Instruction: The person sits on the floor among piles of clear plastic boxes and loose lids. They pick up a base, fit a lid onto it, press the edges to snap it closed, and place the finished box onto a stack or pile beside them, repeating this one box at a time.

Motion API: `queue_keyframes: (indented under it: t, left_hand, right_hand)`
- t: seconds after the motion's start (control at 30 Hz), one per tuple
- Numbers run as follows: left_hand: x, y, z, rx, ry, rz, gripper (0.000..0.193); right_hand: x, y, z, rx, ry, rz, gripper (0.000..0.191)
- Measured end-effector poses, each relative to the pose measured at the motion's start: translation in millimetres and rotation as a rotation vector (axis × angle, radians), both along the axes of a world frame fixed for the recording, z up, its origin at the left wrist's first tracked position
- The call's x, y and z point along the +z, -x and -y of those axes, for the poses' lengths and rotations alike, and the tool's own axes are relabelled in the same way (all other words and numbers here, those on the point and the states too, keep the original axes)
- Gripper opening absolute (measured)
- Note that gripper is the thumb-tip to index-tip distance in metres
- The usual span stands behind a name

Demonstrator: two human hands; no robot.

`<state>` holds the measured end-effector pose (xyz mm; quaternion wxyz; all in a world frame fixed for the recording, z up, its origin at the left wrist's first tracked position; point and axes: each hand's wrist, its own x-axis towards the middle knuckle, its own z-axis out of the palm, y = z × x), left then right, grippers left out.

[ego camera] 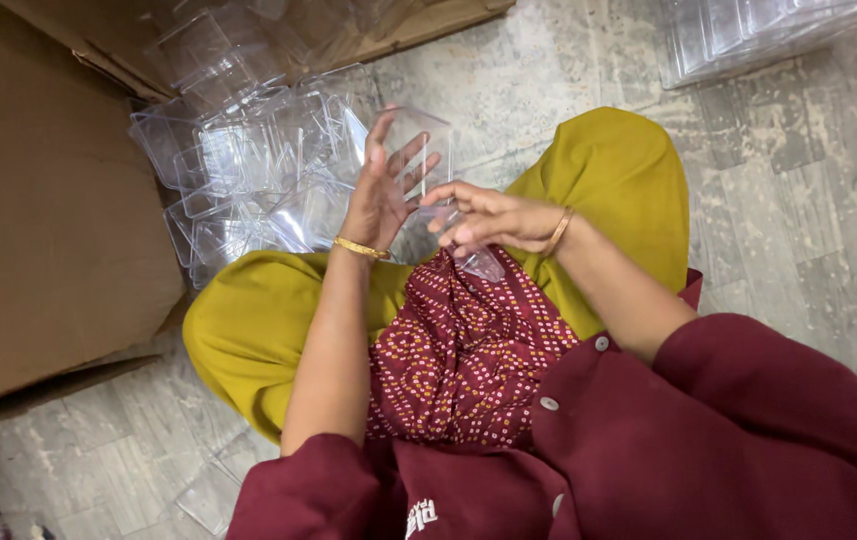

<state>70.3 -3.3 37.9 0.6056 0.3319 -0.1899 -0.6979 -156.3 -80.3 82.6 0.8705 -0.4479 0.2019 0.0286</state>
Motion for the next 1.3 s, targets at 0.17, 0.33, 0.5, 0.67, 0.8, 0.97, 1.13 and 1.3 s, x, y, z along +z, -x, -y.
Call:
queue_keyframes:
  t: [0.17, 0.33, 0.5, 0.67, 0.8, 0.97, 1.13, 1.3]
  left_hand:
    - [1, -6, -4, 0.257, 0.04, -0.066, 0.075]
    - [2, 3, -4, 0.03, -0.073, -0.059, 0.077]
    - [2, 10, -4, -0.062, -0.076, -0.024, 0.075]
    - [1, 11, -2, -0.088, -0.091, 0.059, 0.072]
    - [0, 15, -2, -0.075, -0.087, 0.069, 0.069]
    - [-4, 17, -5, -0.042, -0.066, 0.074, 0.068]
    - [-5, 20, -5, -0.035, -0.048, 0.053, 0.069]
    - [7, 16, -9, -0.071, 0.003, 0.0, 0.073]
  right_hand:
    - [34, 8, 4, -0.053, 0.526, -0.185, 0.107]
    - [61, 1, 9, -0.272, 0.924, -0.009, 0.118]
    - [64, -17, 4, -0.23, 1.173, 0.037, 0.117]
    - [56, -19, 3, -0.223, 1.276, 0.001, 0.118]
    - [47, -18, 5, -0.195, 1.353, -0.025, 0.12]
    - [42, -17, 8, -0.16, 1.322, -0.029, 0.119]
    - [39, -25, 2, -0.163, 1.363, -0.018, 0.122]
    - [46, -25, -4, -0.177, 1.29, -0.03, 0.127]
